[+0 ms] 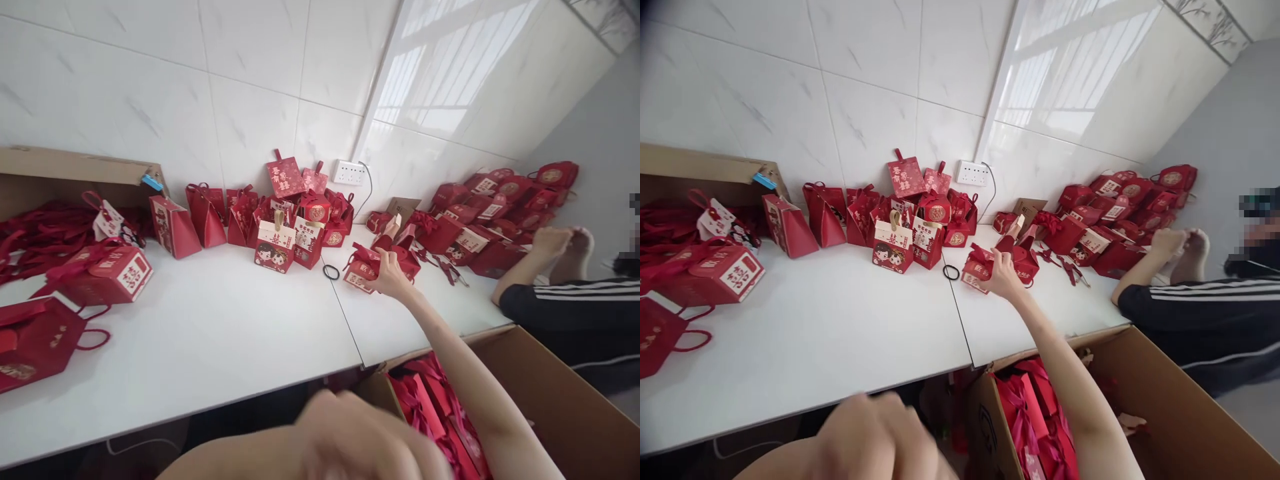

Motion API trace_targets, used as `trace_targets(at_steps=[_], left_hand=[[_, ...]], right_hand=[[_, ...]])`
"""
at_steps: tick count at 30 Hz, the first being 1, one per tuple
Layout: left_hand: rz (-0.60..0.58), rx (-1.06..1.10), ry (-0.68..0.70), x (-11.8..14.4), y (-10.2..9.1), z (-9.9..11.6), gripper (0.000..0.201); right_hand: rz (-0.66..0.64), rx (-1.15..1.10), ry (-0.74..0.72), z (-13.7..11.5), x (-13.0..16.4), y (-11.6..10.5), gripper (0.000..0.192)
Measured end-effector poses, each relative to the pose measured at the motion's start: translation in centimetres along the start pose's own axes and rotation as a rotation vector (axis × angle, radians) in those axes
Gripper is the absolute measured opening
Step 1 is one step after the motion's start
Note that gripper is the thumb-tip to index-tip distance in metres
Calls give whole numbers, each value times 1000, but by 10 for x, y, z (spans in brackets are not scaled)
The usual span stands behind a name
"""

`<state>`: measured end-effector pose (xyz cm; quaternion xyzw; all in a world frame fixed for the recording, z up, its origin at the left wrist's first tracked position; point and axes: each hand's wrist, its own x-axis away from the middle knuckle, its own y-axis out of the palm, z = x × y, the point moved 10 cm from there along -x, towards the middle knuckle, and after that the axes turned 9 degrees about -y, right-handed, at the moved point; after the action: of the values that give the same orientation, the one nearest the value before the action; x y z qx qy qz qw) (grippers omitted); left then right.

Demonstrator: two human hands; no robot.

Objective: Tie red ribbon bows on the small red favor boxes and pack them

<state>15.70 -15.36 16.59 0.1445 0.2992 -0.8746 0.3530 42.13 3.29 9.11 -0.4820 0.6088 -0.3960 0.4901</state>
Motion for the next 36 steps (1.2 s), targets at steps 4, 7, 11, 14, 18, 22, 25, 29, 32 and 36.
trace_targets(at_steps=[4, 7, 11, 14, 18, 22, 25, 29, 32, 36], left_hand=[[210, 161, -296, -35, -20, -68, 20], [409, 33, -561, -26, -27, -124, 34], [378, 119, -681, -1, -7, -165, 57], [586, 92, -721, 23, -33, -181, 50], [908, 106, -687, 52, -81, -185, 35], [888, 9, -464, 58, -83, -153, 43], [636, -165, -487, 52, -53, -142, 53], [556, -271, -635, 53, -54, -154, 55], [678, -298, -651, 54, -84, -159, 46], [650, -250, -705, 48, -99, -168, 34]], right_hand=[[267, -109, -418, -84, 79, -40, 91], [354, -157, -410, -118, 124, -44, 87], [255, -310, -154, -131, 159, -16, 94], [-100, -648, -114, -149, 174, 20, 93], [-212, -845, -88, -149, 170, 19, 68], [-55, -579, -349, -147, 133, -4, 51], [-143, -597, -538, -156, 116, 8, 69], [-267, -603, -522, -163, 122, 25, 71], [-262, -469, -435, -166, 136, 25, 74], [-165, -331, -357, -162, 133, 17, 85]])
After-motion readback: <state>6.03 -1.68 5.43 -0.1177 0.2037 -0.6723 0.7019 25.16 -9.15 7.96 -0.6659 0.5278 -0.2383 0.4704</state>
